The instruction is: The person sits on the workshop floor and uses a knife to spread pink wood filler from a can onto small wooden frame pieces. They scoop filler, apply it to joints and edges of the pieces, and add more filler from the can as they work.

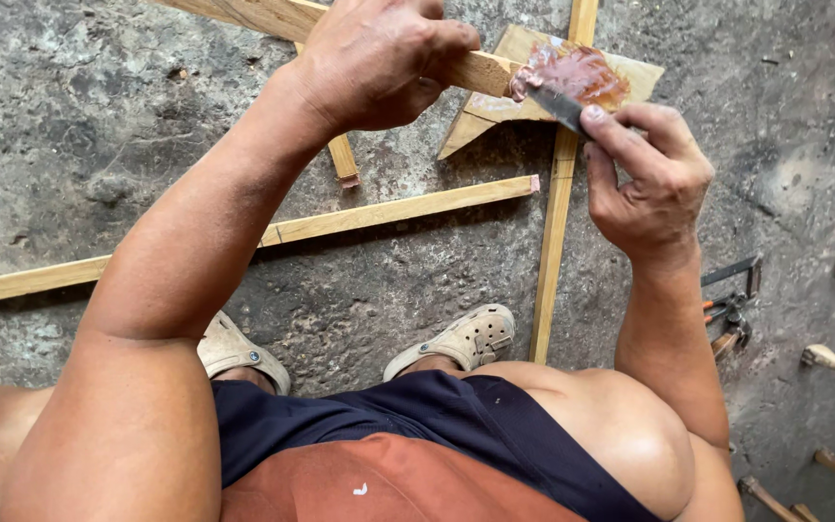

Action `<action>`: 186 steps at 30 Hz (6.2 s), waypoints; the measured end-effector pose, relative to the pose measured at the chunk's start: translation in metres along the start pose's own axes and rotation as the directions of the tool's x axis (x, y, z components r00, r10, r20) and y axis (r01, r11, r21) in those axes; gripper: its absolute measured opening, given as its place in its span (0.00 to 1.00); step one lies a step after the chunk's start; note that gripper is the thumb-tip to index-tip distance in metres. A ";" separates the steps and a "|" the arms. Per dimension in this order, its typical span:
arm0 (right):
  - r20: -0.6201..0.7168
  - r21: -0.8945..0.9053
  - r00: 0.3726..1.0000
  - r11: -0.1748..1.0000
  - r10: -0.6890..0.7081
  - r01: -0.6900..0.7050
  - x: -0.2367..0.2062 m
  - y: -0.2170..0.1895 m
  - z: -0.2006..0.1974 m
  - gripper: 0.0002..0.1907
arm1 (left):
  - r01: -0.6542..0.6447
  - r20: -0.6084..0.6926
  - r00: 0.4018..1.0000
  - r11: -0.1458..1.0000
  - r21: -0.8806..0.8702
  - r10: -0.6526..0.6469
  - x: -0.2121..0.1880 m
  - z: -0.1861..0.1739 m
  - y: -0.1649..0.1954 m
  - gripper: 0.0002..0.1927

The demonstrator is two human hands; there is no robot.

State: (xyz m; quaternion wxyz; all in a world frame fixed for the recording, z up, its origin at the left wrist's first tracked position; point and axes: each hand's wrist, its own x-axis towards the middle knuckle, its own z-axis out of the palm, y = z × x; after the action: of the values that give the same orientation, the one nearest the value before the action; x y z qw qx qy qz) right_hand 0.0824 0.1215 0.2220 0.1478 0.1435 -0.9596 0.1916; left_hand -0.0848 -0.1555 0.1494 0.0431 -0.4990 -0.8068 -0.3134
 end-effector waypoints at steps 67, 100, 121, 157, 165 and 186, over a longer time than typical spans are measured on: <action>0.159 0.731 0.820 0.492 0.550 -0.472 0.003 -0.014 0.020 0.16 | 0.251 -0.166 0.951 0.965 -0.072 -0.259 0.004 0.043 0.007 0.27; 0.095 0.711 0.879 0.586 0.467 -0.388 -0.002 -0.009 0.004 0.14 | 0.411 0.281 0.911 0.606 -0.681 -0.302 0.014 -0.011 0.004 0.18; 0.023 0.461 0.961 0.850 0.277 -0.256 0.012 -0.021 0.012 0.14 | 0.501 0.401 0.863 0.417 -0.758 -0.306 0.010 -0.022 0.017 0.20; 0.101 0.178 0.993 0.981 0.059 -0.076 0.016 0.001 -0.009 0.13 | 0.601 0.609 0.756 0.623 -0.501 -0.240 0.003 -0.020 -0.008 0.23; 0.056 -0.010 0.996 0.997 -0.075 0.076 0.020 0.000 -0.001 0.13 | 0.637 0.659 0.708 0.633 -0.441 -0.253 0.002 -0.019 -0.004 0.22; 0.073 -0.027 0.991 0.993 -0.114 0.116 0.019 0.001 -0.004 0.13 | 0.590 0.670 0.705 0.716 -0.372 -0.232 0.003 -0.010 -0.006 0.23</action>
State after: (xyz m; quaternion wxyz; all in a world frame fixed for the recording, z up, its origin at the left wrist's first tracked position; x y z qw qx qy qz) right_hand 0.0655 0.1200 0.2320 0.1267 0.2031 -0.9572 0.1627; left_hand -0.0937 -0.1609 0.1553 -0.4281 -0.3549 -0.7441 -0.3703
